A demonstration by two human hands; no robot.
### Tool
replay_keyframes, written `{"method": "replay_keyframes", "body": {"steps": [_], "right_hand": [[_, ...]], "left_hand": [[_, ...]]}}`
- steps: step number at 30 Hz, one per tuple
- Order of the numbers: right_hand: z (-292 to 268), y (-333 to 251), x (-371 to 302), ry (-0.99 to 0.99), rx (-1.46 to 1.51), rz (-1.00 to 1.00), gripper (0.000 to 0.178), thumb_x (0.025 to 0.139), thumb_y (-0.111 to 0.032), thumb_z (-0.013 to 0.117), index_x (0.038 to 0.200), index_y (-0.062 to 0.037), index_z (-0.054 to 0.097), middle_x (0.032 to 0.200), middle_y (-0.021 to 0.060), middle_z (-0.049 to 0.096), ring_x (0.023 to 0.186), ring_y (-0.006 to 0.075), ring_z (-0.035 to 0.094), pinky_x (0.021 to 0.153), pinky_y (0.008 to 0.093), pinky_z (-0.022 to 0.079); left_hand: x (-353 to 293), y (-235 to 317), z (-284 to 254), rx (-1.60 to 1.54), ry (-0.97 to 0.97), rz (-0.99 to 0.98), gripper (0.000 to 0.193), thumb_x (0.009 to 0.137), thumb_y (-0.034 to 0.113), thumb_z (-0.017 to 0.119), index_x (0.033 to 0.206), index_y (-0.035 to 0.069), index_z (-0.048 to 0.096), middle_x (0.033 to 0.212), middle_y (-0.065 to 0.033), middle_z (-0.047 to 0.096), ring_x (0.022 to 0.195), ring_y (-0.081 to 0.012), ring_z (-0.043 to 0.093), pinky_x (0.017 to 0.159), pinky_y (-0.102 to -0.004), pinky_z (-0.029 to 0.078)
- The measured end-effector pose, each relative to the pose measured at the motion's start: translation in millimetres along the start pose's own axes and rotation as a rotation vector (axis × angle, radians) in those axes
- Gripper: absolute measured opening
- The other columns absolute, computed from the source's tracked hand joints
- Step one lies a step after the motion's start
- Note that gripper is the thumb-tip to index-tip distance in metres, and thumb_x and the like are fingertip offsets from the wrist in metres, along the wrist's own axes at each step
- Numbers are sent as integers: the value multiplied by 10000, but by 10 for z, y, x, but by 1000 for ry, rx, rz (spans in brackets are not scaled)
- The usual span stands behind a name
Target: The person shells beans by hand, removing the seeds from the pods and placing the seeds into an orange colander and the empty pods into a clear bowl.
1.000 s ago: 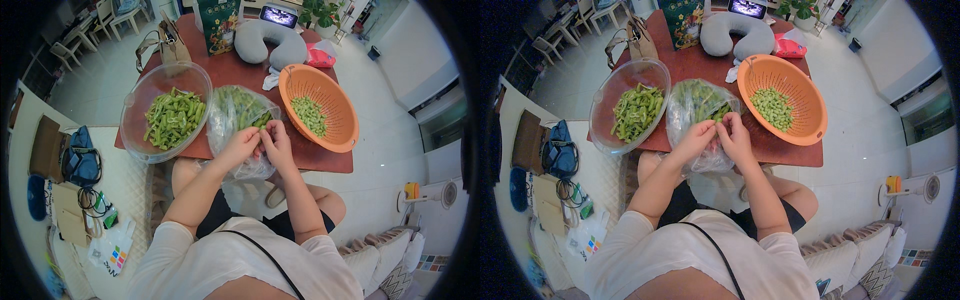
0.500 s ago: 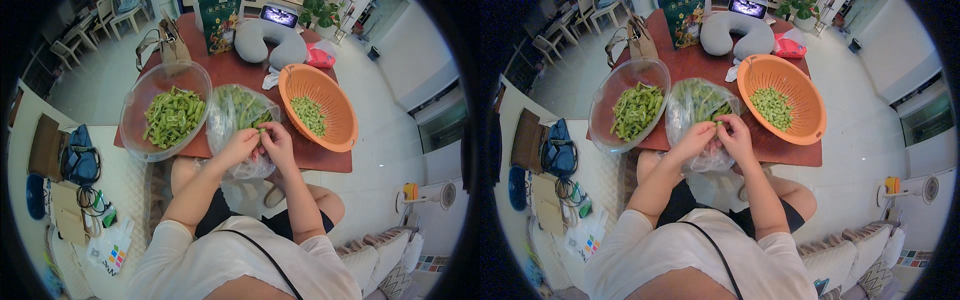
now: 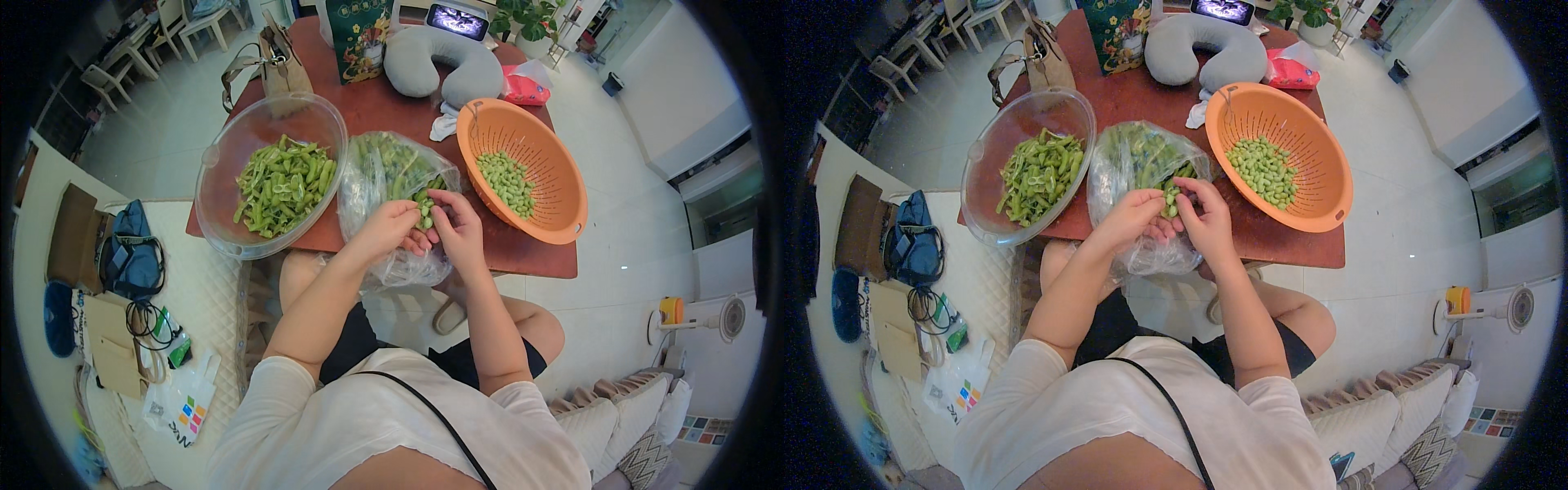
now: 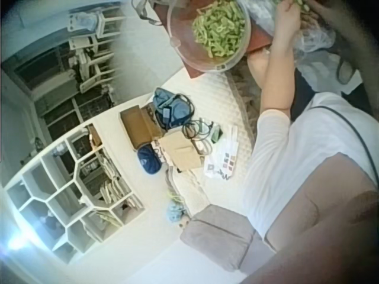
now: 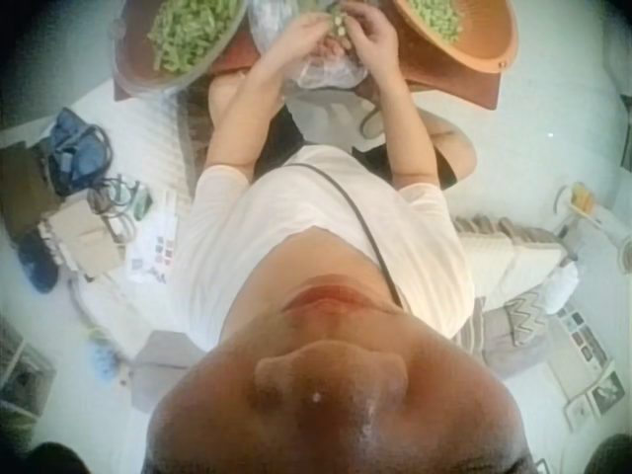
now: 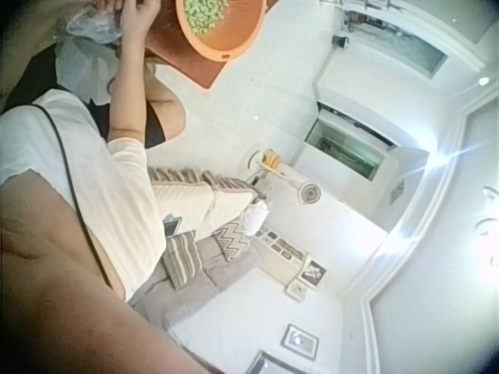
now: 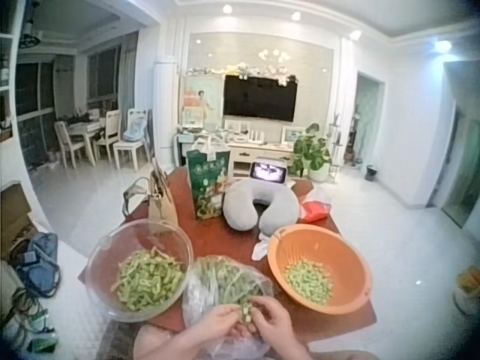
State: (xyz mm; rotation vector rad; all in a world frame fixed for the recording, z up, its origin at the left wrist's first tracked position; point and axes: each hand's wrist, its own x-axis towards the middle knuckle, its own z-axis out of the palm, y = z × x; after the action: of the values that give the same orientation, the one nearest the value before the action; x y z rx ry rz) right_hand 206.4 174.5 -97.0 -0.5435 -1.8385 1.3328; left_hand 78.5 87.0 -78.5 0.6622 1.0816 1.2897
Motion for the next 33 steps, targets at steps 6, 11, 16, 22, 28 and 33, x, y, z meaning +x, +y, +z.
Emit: {"method": "replay_keyframes", "body": {"steps": [6, 11, 16, 22, 28, 33], "right_hand": [[16, -82, 12, 5, 61, -16, 176, 809, 5, 571, 982, 17, 603, 922, 76, 552, 719, 112, 551, 627, 227, 462], [11, -86, -3, 42, 55, -42, 124, 792, 20, 593, 915, 29, 609, 926, 79, 557, 706, 100, 549, 619, 223, 466], [-5, -2, 5, 45, 59, -5, 104, 780, 14, 609, 883, 26, 605, 911, 67, 567, 698, 98, 550, 611, 223, 465], [17, -9, -7, 68, 52, 13, 98, 768, 10, 620, 858, 25, 583, 891, 56, 564, 676, 93, 546, 598, 216, 458], [22, -25, -12, 98, 27, -39, 106, 765, 14, 620, 855, 27, 566, 884, 50, 554, 685, 91, 545, 597, 212, 455], [7, -4, -17, 157, 25, -125, 104, 768, 30, 608, 861, 25, 563, 893, 55, 554, 715, 92, 547, 616, 206, 459]], "left_hand": [[14, -16, -12, -21, 7, 36, 231, 935, 167, 373, 993, -2, 519, 824, -110, 616, 645, -148, 614, 532, -238, 503], [11, -33, 7, -7, -10, 46, 229, 940, 161, 360, 985, 4, 520, 821, -101, 613, 650, -141, 609, 537, -235, 499], [16, -55, 5, 13, -11, 67, 232, 943, 168, 356, 982, 8, 521, 813, -90, 609, 645, -134, 603, 546, -234, 496], [16, -65, 5, 21, -3, 71, 232, 945, 176, 359, 980, 14, 522, 813, -86, 607, 647, -134, 605, 545, -227, 492], [15, -69, -4, 17, -16, 69, 233, 945, 178, 360, 969, 18, 528, 800, -82, 611, 649, -132, 611, 541, -216, 484], [2, -24, 31, 69, 1, 25, 239, 944, 175, 350, 968, 21, 531, 796, -78, 618, 643, -118, 606, 539, -194, 458]]}}
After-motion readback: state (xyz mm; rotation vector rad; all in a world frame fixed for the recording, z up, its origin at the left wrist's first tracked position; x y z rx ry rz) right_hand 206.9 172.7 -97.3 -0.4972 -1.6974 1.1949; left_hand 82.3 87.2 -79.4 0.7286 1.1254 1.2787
